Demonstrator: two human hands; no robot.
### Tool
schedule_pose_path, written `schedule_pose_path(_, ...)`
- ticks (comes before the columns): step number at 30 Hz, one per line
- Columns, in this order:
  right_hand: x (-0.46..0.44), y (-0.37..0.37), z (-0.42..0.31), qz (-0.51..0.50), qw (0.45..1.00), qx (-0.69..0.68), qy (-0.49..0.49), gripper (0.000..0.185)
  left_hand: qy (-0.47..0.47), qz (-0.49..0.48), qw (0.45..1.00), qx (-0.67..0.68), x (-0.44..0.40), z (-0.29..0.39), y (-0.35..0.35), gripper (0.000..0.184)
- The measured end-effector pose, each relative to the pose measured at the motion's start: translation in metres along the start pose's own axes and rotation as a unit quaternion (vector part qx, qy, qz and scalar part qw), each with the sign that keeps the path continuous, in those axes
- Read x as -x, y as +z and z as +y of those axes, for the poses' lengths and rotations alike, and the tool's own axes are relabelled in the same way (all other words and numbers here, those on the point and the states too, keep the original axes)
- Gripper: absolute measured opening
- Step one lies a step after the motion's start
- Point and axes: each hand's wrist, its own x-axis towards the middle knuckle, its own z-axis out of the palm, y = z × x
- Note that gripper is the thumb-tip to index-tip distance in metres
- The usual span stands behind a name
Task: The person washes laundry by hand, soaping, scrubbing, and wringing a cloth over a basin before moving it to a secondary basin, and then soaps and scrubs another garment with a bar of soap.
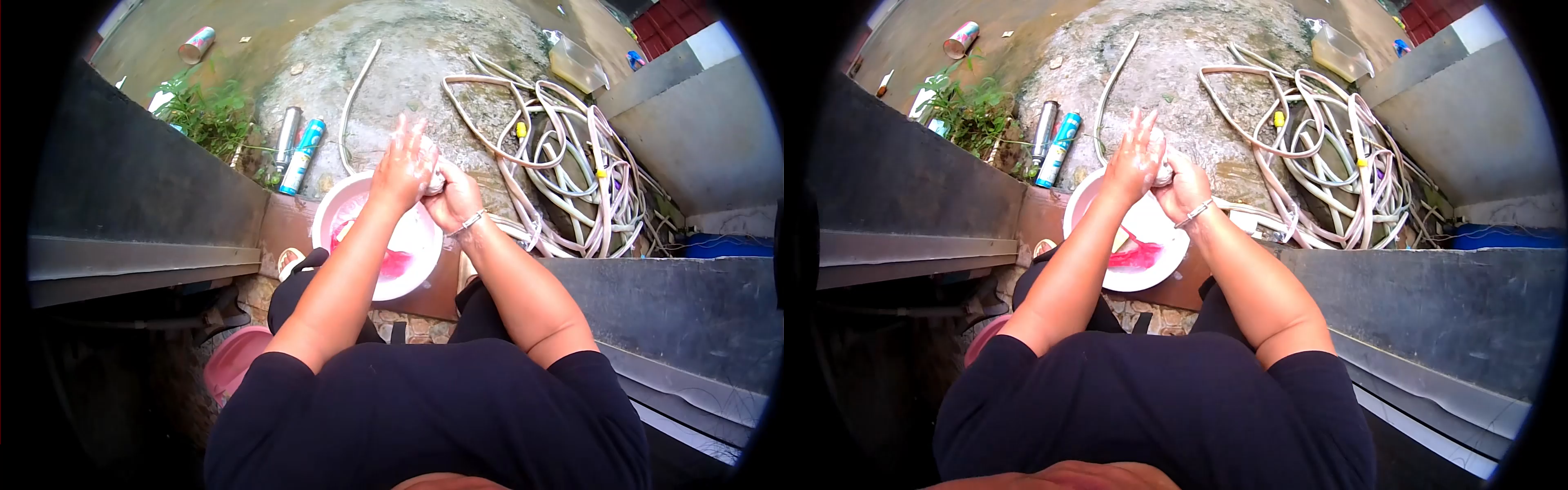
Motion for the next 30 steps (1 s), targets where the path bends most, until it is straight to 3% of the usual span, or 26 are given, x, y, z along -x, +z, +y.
schedule_pose_path(2, -0.003, -0.006, -0.004, -0.019, 0.999, 0.04, -0.023, 0.021, -0.075, -0.099, 0.986, 0.114, -0.004, -0.01, -0.013, 0.055)
schedule_pose_path(3, -0.005, -0.013, -0.008, -0.033, 0.995, 0.077, -0.048, 0.021, -0.077, -0.097, 0.986, 0.115, -0.004, -0.019, -0.014, 0.055)
schedule_pose_path(6, -0.01, -0.022, -0.016, -0.029, 0.996, 0.053, -0.063, 0.021, -0.124, -0.274, 0.925, 0.232, -0.003, -0.031, -0.013, 0.067)
schedule_pose_path(9, -0.016, -0.029, -0.016, -0.046, 0.998, 0.004, -0.049, 0.02, -0.051, -0.252, 0.939, 0.23, 0.012, -0.014, -0.026, 0.07)
schedule_pose_path(10, -0.013, -0.025, -0.017, -0.061, 0.997, -0.009, -0.048, 0.019, -0.033, -0.213, 0.946, 0.241, 0.014, -0.013, -0.025, 0.081)
schedule_pose_path(13, -0.013, -0.023, -0.019, -0.07, 0.994, -0.015, -0.087, 0.017, 0.007, -0.236, 0.951, 0.198, 0.015, -0.013, -0.038, 0.089)
schedule_pose_path(15, -0.012, -0.023, -0.024, -0.077, 0.99, 0.001, -0.116, 0.016, -0.032, -0.241, 0.95, 0.196, 0.014, -0.018, -0.044, 0.091)
schedule_pose_path(17, -0.012, -0.027, -0.032, -0.079, 0.99, -0.011, -0.117, 0.015, 0.058, -0.137, 0.976, 0.16, 0.011, -0.038, -0.043, 0.088)
schedule_pose_path(19, -0.007, -0.027, -0.04, -0.071, 0.99, 0.028, -0.122, 0.013, 0.043, -0.125, 0.981, 0.145, 0.009, -0.045, -0.057, 0.083)
schedule_pose_path(21, -0.013, -0.041, -0.047, -0.098, 0.984, 0.072, -0.13, 0.016, -0.097, -0.179, 0.965, 0.164, 0.006, -0.033, -0.089, 0.078)
schedule_pose_path(23, -0.014, -0.043, -0.051, -0.118, 0.972, 0.141, -0.15, 0.019, -0.071, -0.127, 0.968, 0.205, 0.011, -0.057, -0.082, 0.07)
schedule_pose_path(25, -0.007, -0.032, -0.05, -0.081, 0.967, 0.175, -0.167, 0.02, -0.043, -0.111, 0.955, 0.271, 0.011, -0.076, -0.079, 0.061)
schedule_pose_path(26, -0.002, -0.023, -0.049, -0.031, 0.967, 0.183, -0.176, 0.019, -0.001, -0.077, 0.947, 0.312, 0.01, -0.083, -0.073, 0.046)
schedule_pose_path(27, -0.002, -0.025, -0.049, -0.032, 0.967, 0.184, -0.174, 0.019, -0.003, -0.075, 0.947, 0.312, 0.012, -0.093, -0.07, 0.046)
schedule_pose_path(29, -0.003, -0.029, -0.055, -0.03, 0.964, 0.22, -0.148, 0.016, -0.114, -0.121, 0.92, 0.355, 0.013, -0.097, -0.078, 0.037)
schedule_pose_path(30, -0.005, -0.031, -0.056, -0.036, 0.96, 0.237, -0.145, 0.011, -0.092, -0.105, 0.929, 0.343, 0.014, -0.099, -0.079, 0.029)
